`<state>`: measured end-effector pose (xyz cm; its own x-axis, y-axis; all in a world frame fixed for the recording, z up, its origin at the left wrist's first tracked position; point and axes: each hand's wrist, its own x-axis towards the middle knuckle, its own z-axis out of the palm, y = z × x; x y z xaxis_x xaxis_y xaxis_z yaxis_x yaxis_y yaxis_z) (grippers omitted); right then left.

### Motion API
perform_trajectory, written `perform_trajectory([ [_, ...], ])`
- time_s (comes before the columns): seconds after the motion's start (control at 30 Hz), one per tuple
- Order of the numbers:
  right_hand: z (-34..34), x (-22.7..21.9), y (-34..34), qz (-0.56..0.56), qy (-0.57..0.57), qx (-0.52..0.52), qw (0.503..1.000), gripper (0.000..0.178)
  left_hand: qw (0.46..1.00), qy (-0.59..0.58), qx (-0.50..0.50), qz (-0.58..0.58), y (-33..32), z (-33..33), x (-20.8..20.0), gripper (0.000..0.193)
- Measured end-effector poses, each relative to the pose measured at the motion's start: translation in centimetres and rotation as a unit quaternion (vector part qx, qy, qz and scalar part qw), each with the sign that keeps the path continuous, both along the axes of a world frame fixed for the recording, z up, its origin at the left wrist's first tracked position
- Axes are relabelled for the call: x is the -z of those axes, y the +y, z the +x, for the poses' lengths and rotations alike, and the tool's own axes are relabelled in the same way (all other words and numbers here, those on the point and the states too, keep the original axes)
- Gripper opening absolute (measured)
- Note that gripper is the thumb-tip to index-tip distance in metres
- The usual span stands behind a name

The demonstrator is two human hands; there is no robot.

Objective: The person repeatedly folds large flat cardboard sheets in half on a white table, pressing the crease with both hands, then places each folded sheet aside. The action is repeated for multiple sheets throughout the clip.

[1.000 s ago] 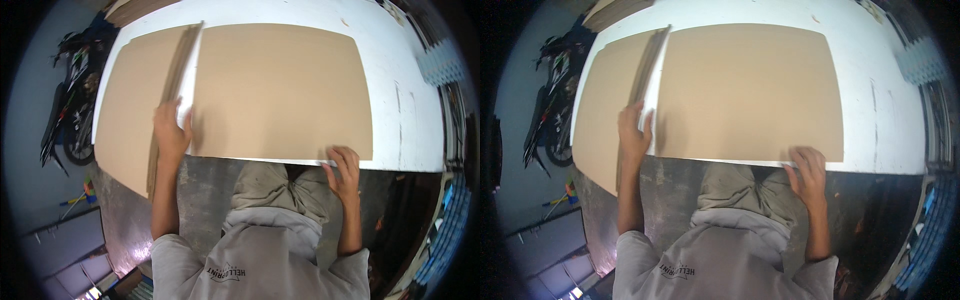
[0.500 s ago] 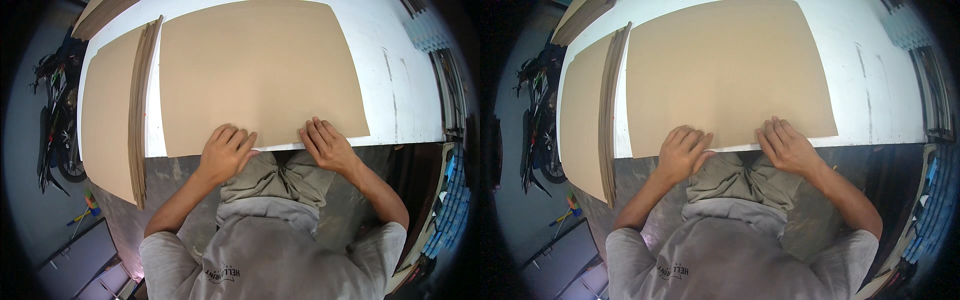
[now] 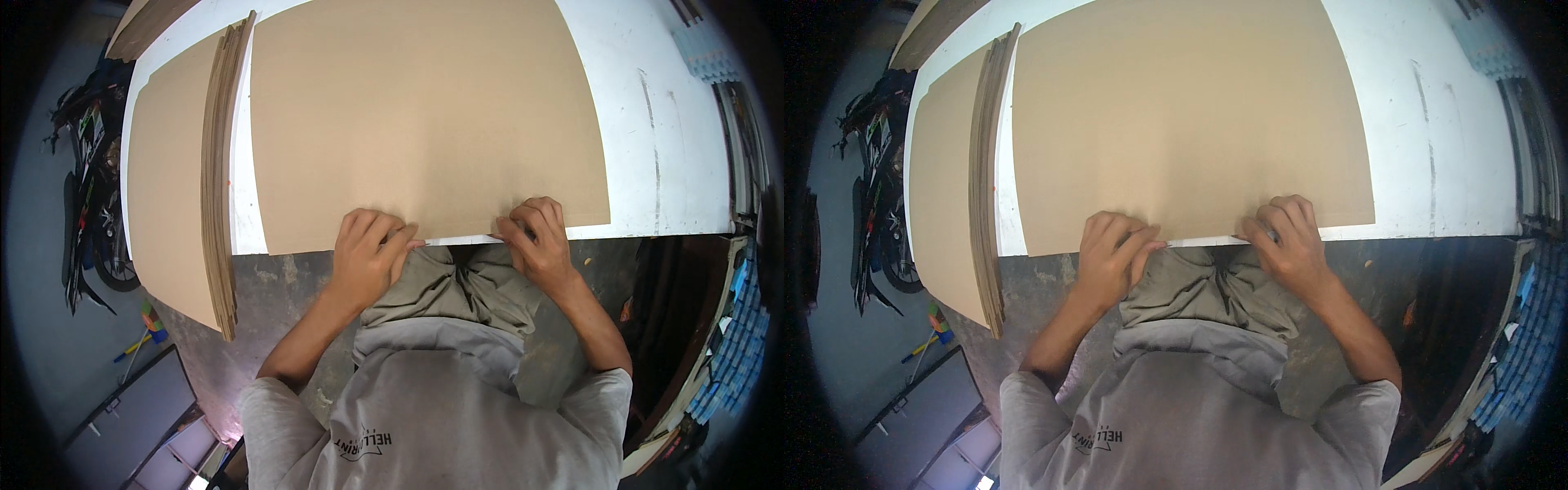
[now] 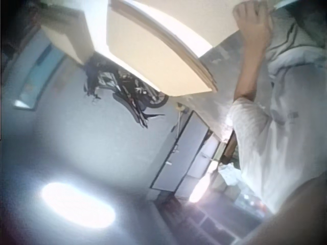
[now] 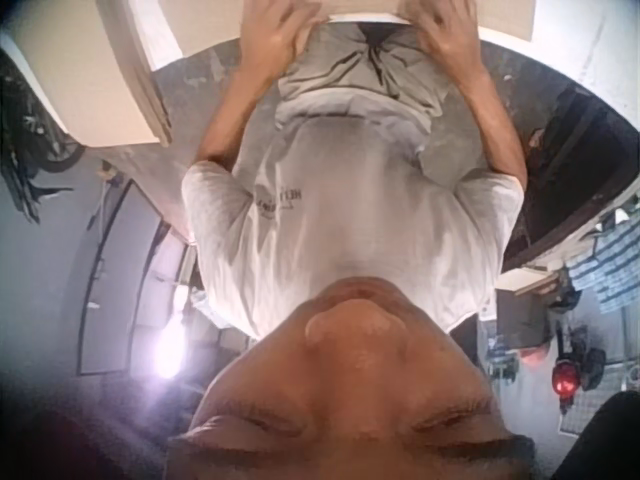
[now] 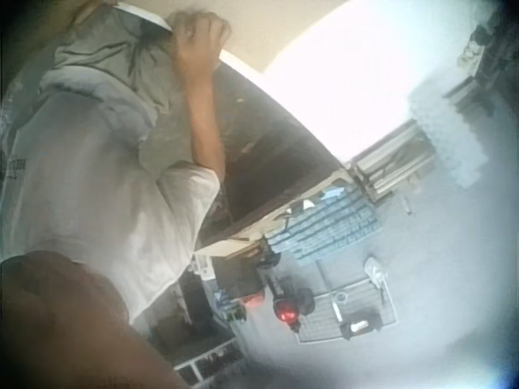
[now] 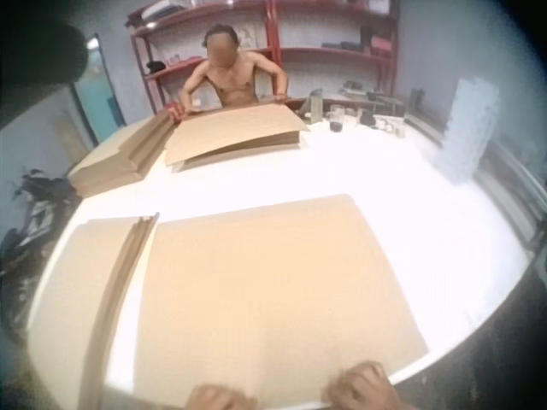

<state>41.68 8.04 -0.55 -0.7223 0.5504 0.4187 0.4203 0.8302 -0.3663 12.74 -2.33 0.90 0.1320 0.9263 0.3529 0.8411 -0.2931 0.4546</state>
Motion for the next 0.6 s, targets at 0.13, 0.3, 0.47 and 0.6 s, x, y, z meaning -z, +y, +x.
perform_trajectory([
  [0.13, -0.2, 0.0, 0.6, -0.027, 0.038, -0.016, 0.999, 0.026, 0.999, -0.036, -0.008, 0.012, 0.0, 0.5, 0.3, 0.017],
  [0.3, -0.5, -1.3, 2.2, -0.081, -0.018, -0.032, 0.996, 0.021, 0.997, 0.000, -0.054, -0.054, 0.6, 0.8, -0.1, 0.008],
  [0.47, -1.8, -1.5, 4.1, -0.140, -0.052, 0.020, 0.989, 0.033, 0.991, 0.010, -0.056, -0.119, 2.7, 0.0, -0.3, 0.030],
  [0.6, -2.7, -3.0, 4.5, -0.212, -0.112, 0.059, 0.969, 0.049, 0.987, 0.003, -0.088, -0.131, 3.9, -0.7, -0.1, 0.070],
])
